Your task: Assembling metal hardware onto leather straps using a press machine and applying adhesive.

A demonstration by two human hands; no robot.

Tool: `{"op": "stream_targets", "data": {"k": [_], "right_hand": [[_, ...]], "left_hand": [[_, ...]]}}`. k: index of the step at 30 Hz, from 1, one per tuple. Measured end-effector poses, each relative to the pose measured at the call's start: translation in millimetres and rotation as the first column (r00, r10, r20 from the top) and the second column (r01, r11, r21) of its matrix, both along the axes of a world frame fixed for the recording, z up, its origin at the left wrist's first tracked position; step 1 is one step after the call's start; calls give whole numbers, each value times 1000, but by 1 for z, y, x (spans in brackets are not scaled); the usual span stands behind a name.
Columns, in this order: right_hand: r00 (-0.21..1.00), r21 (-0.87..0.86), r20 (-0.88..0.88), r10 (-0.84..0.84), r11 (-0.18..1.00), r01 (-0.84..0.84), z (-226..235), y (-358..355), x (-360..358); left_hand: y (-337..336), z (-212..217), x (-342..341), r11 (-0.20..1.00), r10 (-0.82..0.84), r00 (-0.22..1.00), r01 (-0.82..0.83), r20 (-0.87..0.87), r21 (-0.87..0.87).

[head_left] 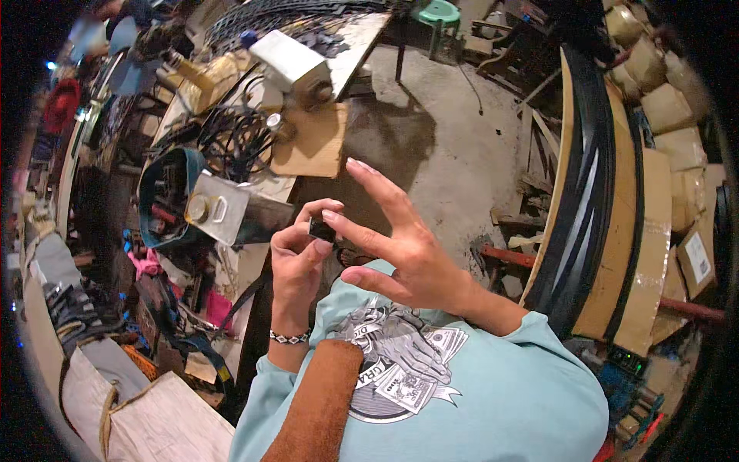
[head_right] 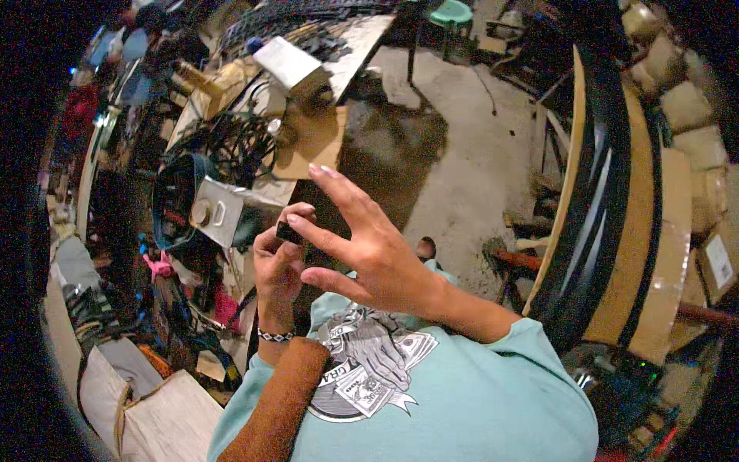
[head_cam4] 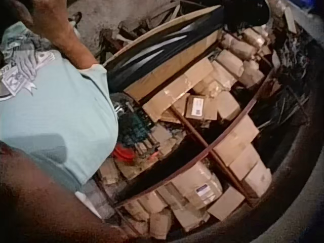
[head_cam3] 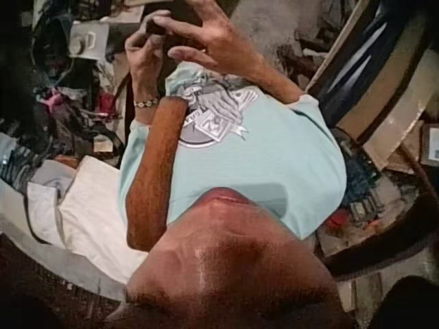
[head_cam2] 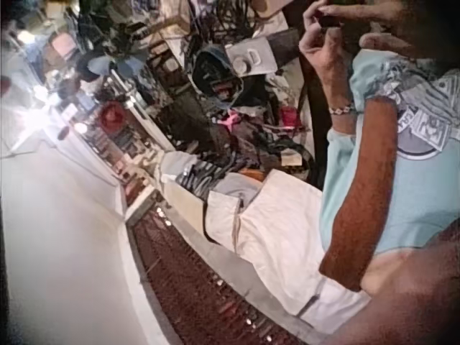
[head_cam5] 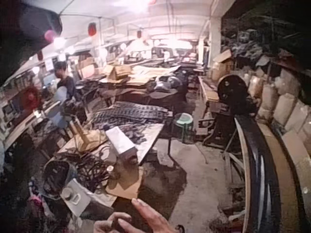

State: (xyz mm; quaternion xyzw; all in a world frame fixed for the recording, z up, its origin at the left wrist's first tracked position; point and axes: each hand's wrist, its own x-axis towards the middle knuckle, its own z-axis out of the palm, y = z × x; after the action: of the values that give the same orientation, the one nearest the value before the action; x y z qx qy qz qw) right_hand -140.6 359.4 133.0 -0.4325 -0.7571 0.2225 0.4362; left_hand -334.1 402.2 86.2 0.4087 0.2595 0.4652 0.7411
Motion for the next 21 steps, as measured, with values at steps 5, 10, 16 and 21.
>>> {"op": "stream_targets", "data": {"k": [5, 10, 16, 21], "right_hand": [[998, -2, 51, -42, 999, 42, 1, -28, 39], [993, -1, -55, -105, 995, 105, 7, -51, 82], [977, -3, -26, -214, 977, 214, 2, -53, 104], [971, 26, 18, -238, 971, 237, -4, -62, 120]], "left_hand": [[-10, 1, 50, 1000, -13, 1000, 13, 19, -9], [-16, 0, 85, 997, -79, 995, 79, 57, 2], [-25, 5, 122, 982, -188, 982, 189, -29, 29], [-23, 5, 145, 982, -187, 982, 187, -33, -19]]}}
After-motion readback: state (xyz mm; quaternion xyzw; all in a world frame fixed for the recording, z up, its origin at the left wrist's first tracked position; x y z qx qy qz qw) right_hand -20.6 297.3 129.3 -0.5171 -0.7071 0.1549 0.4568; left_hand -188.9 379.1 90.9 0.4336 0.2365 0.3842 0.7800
